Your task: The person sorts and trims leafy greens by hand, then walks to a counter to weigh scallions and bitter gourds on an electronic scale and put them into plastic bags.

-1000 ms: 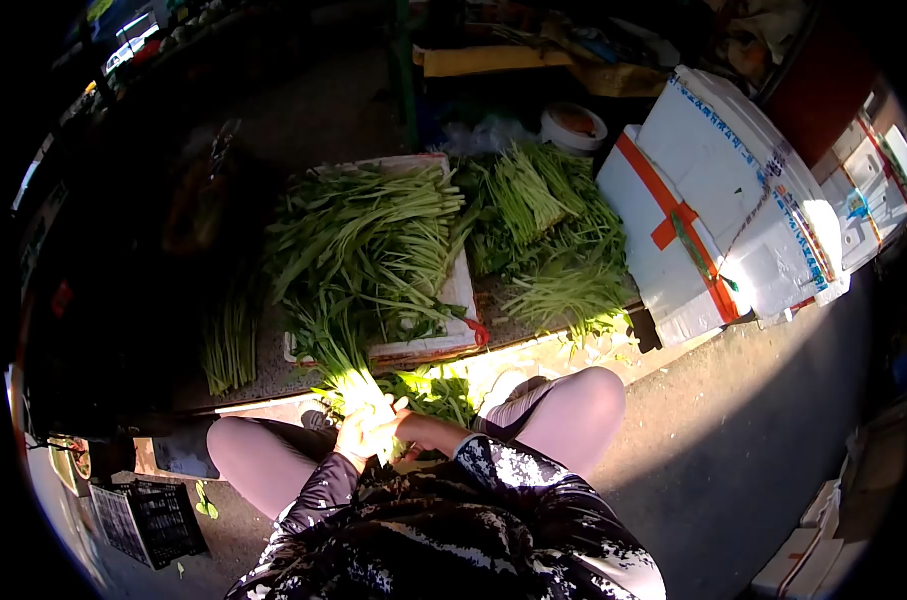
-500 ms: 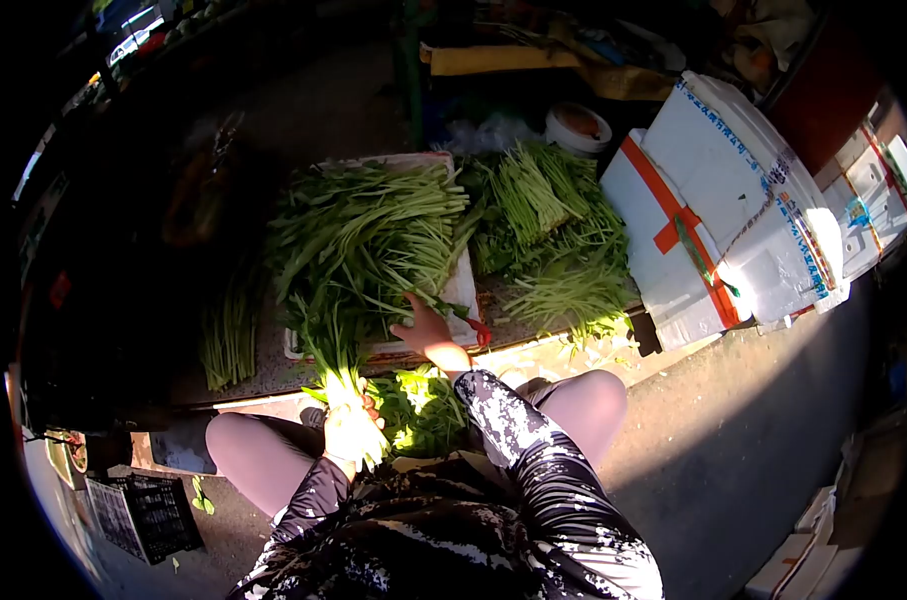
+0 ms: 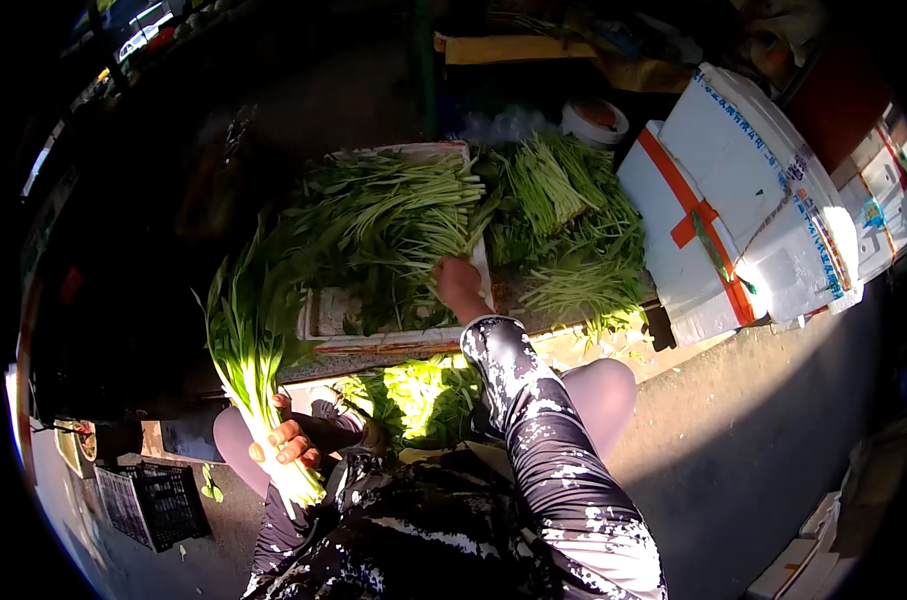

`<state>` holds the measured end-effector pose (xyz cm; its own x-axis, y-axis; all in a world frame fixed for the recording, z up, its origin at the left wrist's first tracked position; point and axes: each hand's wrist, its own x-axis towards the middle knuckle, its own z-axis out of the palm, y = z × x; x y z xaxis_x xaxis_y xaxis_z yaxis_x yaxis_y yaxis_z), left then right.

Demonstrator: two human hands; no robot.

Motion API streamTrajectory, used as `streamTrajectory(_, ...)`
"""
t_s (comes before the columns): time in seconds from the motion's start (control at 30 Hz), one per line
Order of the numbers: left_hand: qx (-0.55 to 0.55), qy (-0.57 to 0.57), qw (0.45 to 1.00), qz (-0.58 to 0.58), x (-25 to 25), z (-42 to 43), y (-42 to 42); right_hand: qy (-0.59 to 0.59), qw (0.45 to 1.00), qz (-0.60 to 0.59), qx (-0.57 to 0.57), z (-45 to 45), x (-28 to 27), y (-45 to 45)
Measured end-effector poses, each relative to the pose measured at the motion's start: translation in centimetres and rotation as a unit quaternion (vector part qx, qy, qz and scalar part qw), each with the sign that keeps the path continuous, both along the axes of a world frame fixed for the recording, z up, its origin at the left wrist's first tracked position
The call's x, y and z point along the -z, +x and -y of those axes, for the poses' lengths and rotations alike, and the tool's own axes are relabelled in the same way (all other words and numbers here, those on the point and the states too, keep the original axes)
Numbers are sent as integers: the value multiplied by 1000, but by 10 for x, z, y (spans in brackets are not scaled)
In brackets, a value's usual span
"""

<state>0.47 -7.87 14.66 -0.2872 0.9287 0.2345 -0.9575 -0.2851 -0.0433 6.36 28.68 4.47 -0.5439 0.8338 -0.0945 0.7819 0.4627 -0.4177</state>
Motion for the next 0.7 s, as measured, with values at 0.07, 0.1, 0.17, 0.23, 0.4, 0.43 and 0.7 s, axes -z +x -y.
streamTrajectory(0.07, -35, 43, 998, -15, -10, -7, -8, -49, 993, -108, -23, -19, -3, 2)
streamTrajectory(0.1, -57, 47, 997, -16, -12, -13, -11, 40, 971, -230, -41, -24, 0, 6)
streamTrajectory(0.17, -86, 41, 993, -71, -15, -20, -19, 21, 962, -271, 8, -18, -15, 19)
streamTrajectory(0.23, -106, 36, 991, -70, -16, -35, -24, 22, 963, -269, 21, -23, -15, 39)
streamTrajectory(0.4, -118, -31, 991, -62, -6, -58, -37, 5, 990, 136, 28, 3, 33, 78)
streamTrajectory(0.43, -117, -49, 991, -47, -5, -63, -35, 2, 991, 134, 29, 8, 47, 82)
streamTrajectory(0.7, -153, -212, 960, -96, 11, -99, -32, 30, 990, 137, 23, 11, 37, 82)
